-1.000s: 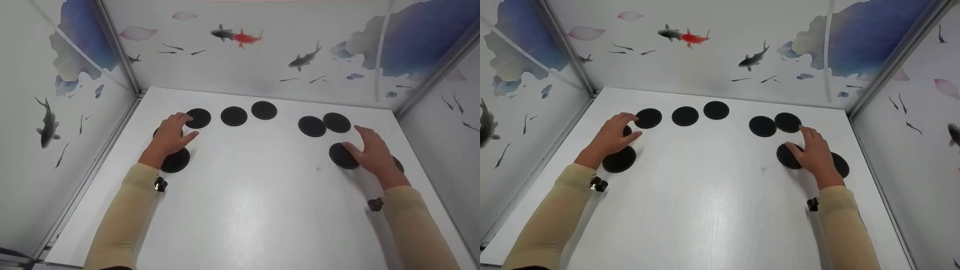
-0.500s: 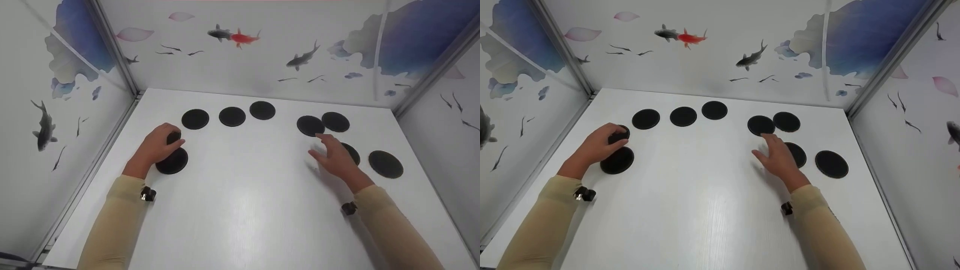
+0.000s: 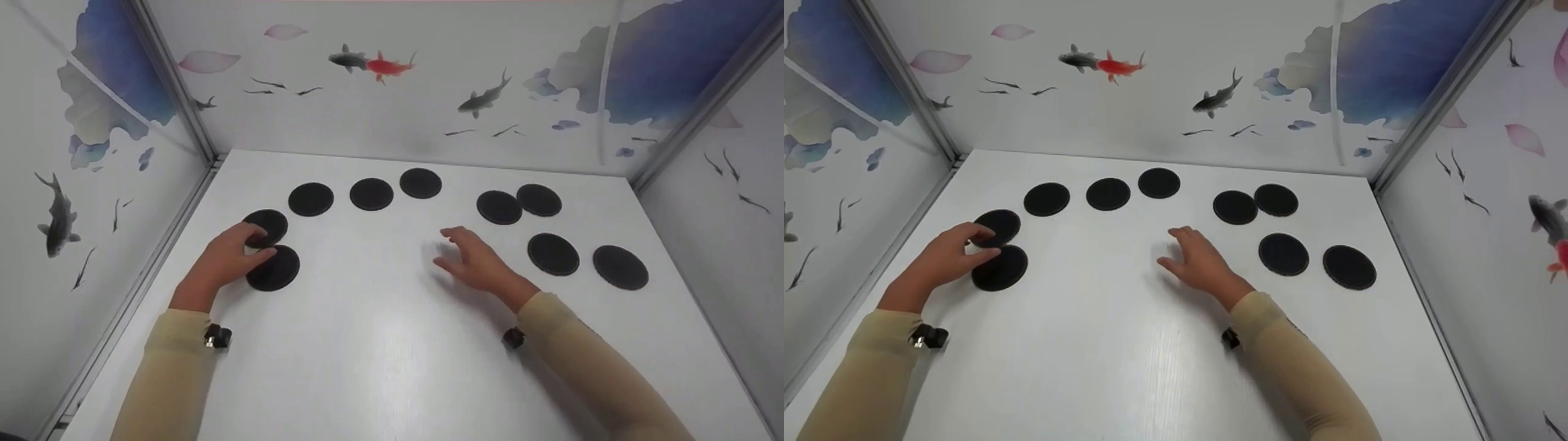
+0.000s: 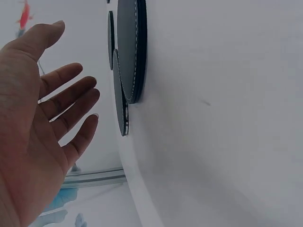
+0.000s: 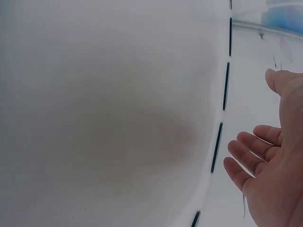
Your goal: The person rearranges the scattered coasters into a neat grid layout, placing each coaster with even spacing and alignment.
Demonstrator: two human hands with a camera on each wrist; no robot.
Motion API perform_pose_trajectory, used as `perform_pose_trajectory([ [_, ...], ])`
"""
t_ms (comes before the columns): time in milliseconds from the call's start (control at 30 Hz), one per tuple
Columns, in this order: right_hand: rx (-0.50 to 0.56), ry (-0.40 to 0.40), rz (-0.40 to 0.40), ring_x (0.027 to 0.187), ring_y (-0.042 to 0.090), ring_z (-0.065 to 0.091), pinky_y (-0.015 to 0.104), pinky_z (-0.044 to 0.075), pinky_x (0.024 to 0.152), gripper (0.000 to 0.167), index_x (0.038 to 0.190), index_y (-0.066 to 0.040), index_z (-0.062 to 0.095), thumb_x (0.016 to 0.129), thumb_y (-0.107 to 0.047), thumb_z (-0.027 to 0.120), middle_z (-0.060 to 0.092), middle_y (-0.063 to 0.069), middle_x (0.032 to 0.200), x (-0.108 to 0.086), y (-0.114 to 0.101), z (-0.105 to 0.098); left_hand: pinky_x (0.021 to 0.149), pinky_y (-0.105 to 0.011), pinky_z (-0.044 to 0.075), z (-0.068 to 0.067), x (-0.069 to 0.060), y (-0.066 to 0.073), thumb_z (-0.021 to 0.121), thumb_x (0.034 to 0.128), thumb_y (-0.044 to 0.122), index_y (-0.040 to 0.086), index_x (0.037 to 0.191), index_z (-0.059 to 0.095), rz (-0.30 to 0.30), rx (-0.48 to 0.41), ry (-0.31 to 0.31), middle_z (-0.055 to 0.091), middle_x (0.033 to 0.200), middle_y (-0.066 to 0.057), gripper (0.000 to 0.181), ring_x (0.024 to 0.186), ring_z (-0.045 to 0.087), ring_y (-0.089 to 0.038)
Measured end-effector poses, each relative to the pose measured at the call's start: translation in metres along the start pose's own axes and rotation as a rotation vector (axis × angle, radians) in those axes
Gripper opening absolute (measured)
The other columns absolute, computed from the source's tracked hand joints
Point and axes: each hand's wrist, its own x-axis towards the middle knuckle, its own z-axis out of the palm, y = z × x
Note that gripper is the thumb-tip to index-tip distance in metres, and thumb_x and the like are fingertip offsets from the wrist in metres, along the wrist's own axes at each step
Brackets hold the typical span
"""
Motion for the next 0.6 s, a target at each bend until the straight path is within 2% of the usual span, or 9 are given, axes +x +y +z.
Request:
perform_pose_trajectory([
  [233,0.064,-0.088,-0.026,0.144,0.036,0.057,0.053,0.043,0.123,0.071,0.160,-0.002,0.050,0.107,-0.041,0.075,0.058,0.021,0.154,0.032,-0.031,0.025,0.119,-0.064,0.041,0.002,-0.008,-0.010,0.078,0.1024,0.050,-0.001,0.146,0.060,-0.024,-0.025,-0.012,0.065,0.143,-0.025,0.070,0.139,0.057,-0.045],
  [433,0.126,-0.159,-0.031,0.149,0.031,0.052,0.048,0.039,0.127,0.077,0.165,-0.005,0.046,0.107,-0.048,0.073,0.054,0.015,0.161,0.058,-0.058,0.045,0.117,-0.066,0.042,0.001,-0.015,-0.014,0.084,0.0960,0.053,-0.004,0.151,0.056,-0.074,-0.044,-0.063,0.060,0.148,-0.029,0.084,0.139,0.054,-0.047],
  [600,0.180,-0.186,-0.039,0.150,0.028,0.051,0.045,0.038,0.127,0.080,0.166,-0.006,0.044,0.106,-0.050,0.073,0.051,0.011,0.163,0.076,-0.080,0.060,0.115,-0.065,0.044,-0.001,-0.020,-0.015,0.088,0.0912,0.056,-0.007,0.152,0.053,-0.101,-0.063,-0.095,0.056,0.148,-0.030,0.094,0.138,0.054,-0.047],
])
